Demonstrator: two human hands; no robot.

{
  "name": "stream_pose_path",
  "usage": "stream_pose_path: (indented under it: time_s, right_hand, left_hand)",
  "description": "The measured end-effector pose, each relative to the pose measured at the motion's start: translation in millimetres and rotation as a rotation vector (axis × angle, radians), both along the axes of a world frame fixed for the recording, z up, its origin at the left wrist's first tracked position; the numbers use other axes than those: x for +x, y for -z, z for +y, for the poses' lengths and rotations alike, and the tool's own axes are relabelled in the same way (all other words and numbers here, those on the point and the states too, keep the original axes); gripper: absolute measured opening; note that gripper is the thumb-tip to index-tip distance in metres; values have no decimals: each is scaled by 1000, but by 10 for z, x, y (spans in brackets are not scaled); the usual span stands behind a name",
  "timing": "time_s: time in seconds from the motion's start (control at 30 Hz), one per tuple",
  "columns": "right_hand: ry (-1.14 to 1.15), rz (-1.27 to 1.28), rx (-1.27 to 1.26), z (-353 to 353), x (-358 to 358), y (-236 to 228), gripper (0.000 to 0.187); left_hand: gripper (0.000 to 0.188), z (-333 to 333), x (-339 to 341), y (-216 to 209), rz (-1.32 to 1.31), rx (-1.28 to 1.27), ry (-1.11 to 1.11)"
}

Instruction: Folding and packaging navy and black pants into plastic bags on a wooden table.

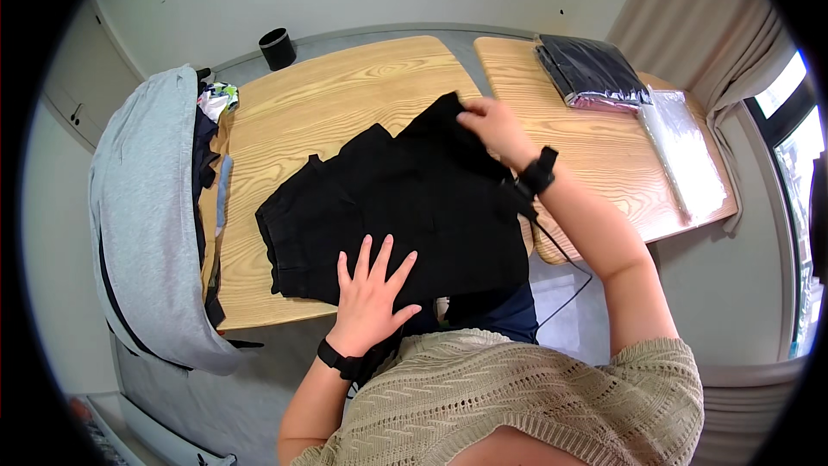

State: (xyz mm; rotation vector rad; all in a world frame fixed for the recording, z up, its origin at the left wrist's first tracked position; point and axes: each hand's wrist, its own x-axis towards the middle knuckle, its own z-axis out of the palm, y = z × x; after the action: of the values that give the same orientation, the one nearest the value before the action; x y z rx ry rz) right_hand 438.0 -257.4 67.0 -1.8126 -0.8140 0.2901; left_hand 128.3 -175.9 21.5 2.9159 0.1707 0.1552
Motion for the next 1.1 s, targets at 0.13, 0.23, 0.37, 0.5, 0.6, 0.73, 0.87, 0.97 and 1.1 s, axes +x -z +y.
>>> stream_pose_path:
  time_s: [0.13, 0.23, 0.37, 0.5, 0.6, 0.73, 0.87, 0.97, 1.1]
  right_hand:
    - [12, 841, -98, 46, 681, 281, 37]
    - [-50, 845, -295, 80, 816, 356, 38]
    - [-283, 780, -386, 36, 972, 396, 38]
    - [-126, 826, -436, 34, 813, 203, 42]
    - [-175, 861, -325, 57, 803, 280, 40]
    - [-373, 761, -260, -37, 714, 282, 47]
    - [-292, 863, -236, -114, 791, 363, 39]
    - [-283, 848, -182, -119, 743, 318, 37]
    - [-320, 773, -240, -135, 744, 305, 36]
  left_hand:
    - [79, -6, -6, 7, -6, 5, -5]
    - [78, 24, -35, -19, -9, -59, 5]
    - [68, 350, -124, -235, -241, -335, -18]
    - [55, 993, -113, -550, -279, -368, -186]
    - [61, 1592, -13, -330, -171, -355, -302]
    - [69, 1843, 214, -182, -19, -361, -364]
    - [65, 1927, 301, -206, -61, -483, -419]
    - [57, 2025, 319, -352, 105, -695, -390]
    - [45, 1959, 310, -427, 56, -703, -268]
